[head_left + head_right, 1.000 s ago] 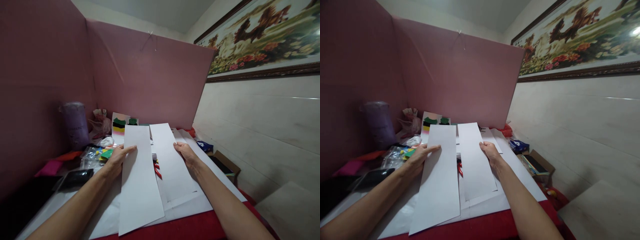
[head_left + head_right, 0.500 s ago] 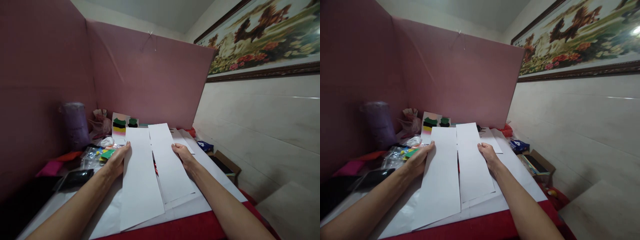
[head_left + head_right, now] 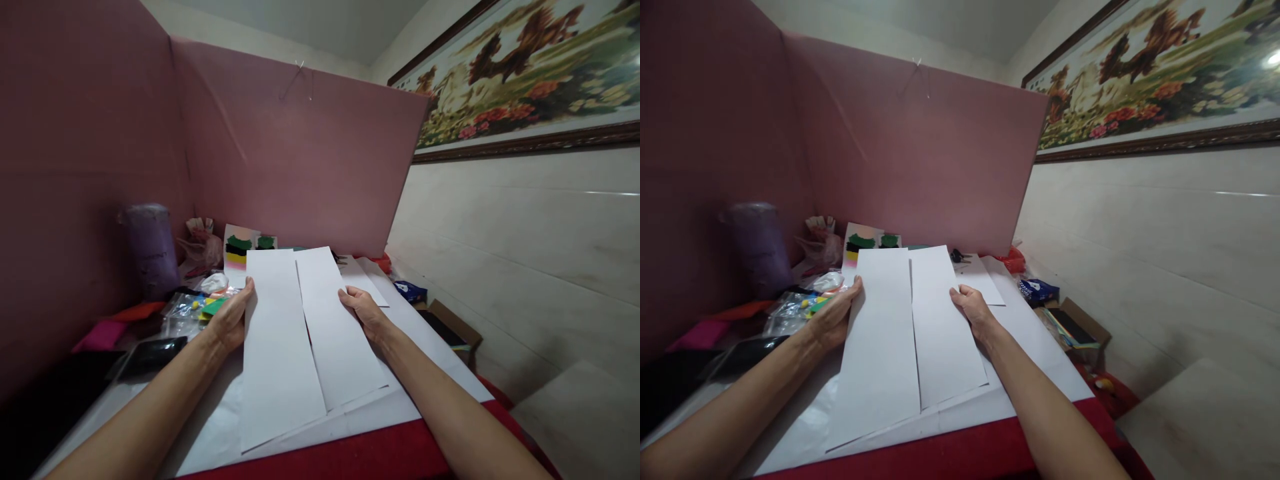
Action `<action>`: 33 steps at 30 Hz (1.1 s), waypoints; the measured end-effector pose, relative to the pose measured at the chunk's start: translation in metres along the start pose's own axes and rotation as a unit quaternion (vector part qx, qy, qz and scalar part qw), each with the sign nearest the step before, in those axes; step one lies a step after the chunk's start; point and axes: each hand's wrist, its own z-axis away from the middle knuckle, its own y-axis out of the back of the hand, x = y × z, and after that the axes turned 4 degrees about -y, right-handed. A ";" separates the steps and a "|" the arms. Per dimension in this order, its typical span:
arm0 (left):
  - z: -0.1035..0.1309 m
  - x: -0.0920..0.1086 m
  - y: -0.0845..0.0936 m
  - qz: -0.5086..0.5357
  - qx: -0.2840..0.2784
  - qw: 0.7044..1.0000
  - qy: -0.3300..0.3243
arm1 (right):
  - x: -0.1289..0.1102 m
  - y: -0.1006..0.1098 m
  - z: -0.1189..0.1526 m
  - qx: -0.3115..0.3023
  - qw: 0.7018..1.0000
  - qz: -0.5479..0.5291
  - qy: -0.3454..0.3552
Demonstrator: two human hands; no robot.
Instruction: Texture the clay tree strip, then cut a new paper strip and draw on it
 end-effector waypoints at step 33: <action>-0.005 0.002 0.001 0.003 0.031 1.000 0.001 | 0.006 0.001 -0.005 0.004 1.000 -0.025 0.006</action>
